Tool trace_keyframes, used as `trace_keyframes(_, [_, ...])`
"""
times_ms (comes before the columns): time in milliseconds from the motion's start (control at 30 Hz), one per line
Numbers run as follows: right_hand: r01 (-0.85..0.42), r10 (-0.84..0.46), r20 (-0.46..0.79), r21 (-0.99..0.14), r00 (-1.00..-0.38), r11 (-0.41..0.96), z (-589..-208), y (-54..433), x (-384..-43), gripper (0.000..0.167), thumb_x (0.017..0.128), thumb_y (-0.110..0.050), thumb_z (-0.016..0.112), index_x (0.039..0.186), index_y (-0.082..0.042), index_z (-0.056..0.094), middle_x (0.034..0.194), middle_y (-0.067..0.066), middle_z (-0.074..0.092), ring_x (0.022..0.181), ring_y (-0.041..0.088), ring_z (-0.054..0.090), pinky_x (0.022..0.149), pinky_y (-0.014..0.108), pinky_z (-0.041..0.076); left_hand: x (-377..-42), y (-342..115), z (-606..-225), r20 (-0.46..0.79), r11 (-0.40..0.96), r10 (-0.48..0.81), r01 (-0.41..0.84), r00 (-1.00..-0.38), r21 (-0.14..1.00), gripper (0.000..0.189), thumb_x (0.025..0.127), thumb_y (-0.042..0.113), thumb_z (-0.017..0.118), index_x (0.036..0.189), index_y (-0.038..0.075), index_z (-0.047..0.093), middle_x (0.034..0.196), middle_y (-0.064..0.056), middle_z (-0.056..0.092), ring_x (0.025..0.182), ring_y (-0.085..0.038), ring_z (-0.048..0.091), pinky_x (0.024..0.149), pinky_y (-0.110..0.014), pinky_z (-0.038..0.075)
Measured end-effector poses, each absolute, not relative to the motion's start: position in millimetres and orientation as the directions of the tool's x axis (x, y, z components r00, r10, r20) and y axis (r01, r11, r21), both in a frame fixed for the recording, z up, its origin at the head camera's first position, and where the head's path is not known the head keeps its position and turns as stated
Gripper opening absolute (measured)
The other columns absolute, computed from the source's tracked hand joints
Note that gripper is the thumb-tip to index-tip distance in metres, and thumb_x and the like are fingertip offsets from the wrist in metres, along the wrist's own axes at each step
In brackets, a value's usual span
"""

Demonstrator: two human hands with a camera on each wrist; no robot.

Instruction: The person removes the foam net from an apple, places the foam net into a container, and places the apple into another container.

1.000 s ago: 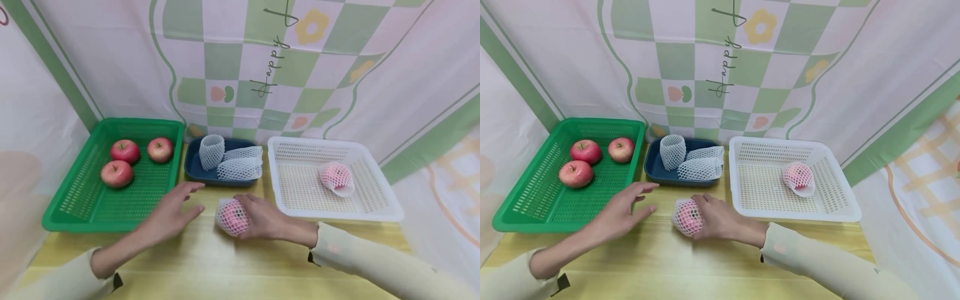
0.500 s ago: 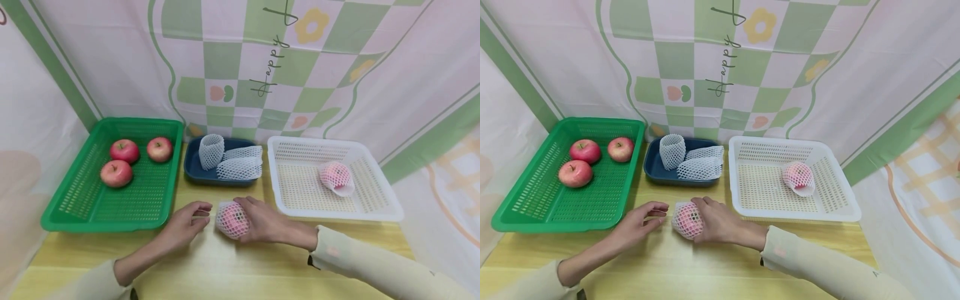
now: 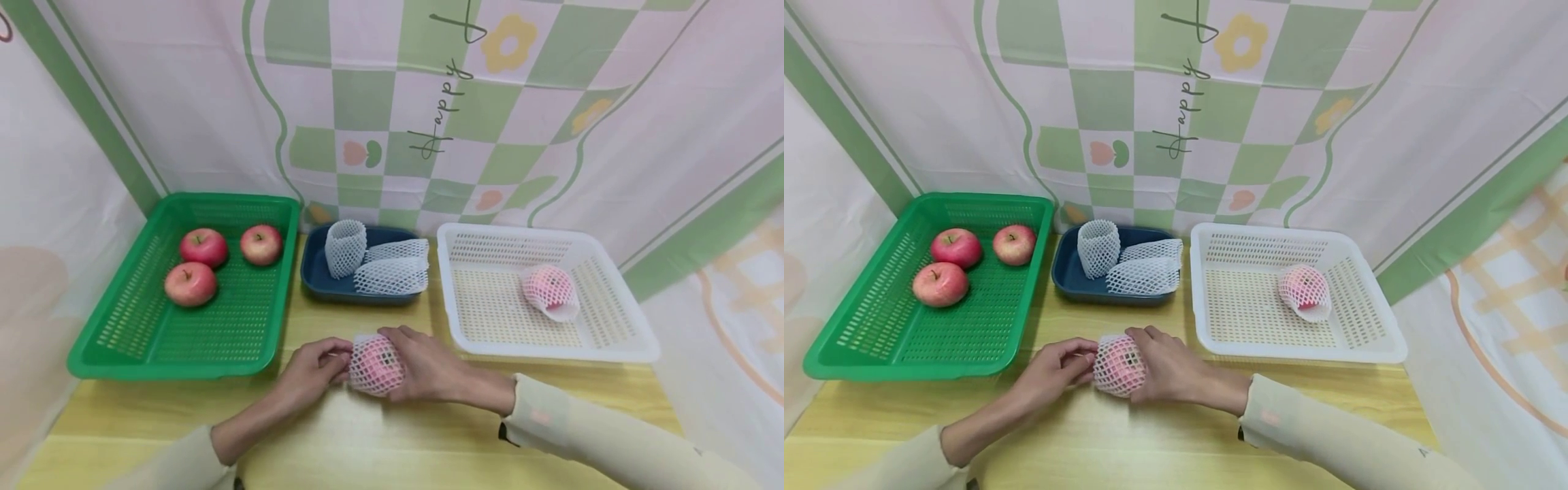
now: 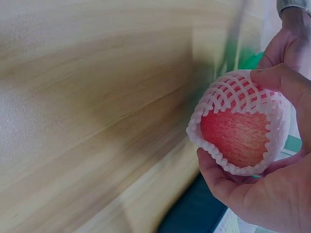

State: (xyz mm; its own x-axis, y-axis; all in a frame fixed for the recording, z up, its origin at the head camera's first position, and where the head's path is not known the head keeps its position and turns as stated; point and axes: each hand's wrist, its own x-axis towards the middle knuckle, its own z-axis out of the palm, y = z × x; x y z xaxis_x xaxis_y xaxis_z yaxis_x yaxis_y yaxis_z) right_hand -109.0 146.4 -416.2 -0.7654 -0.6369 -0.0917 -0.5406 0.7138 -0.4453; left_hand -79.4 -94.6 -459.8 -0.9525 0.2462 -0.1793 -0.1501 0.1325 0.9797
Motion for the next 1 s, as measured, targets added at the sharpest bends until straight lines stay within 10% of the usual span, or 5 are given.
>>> trace_keyframes(1000, [-0.582,-0.665,-0.030,-0.454,-0.747,0.675,-418,144,-109,0.103,0.068,-0.030,0.097,0.150,0.007,0.048,0.126,0.021,0.068,0.104,0.030,0.070,0.087,0.041,0.064,-82,-76,-464,-0.300,0.030,0.321,-0.306,-0.899,0.951,0.054,0.092,0.003,0.071,0.144,-0.003,0.057,0.131,-0.021,0.064,0.106,-0.024,0.072,0.083,-0.038,0.067])
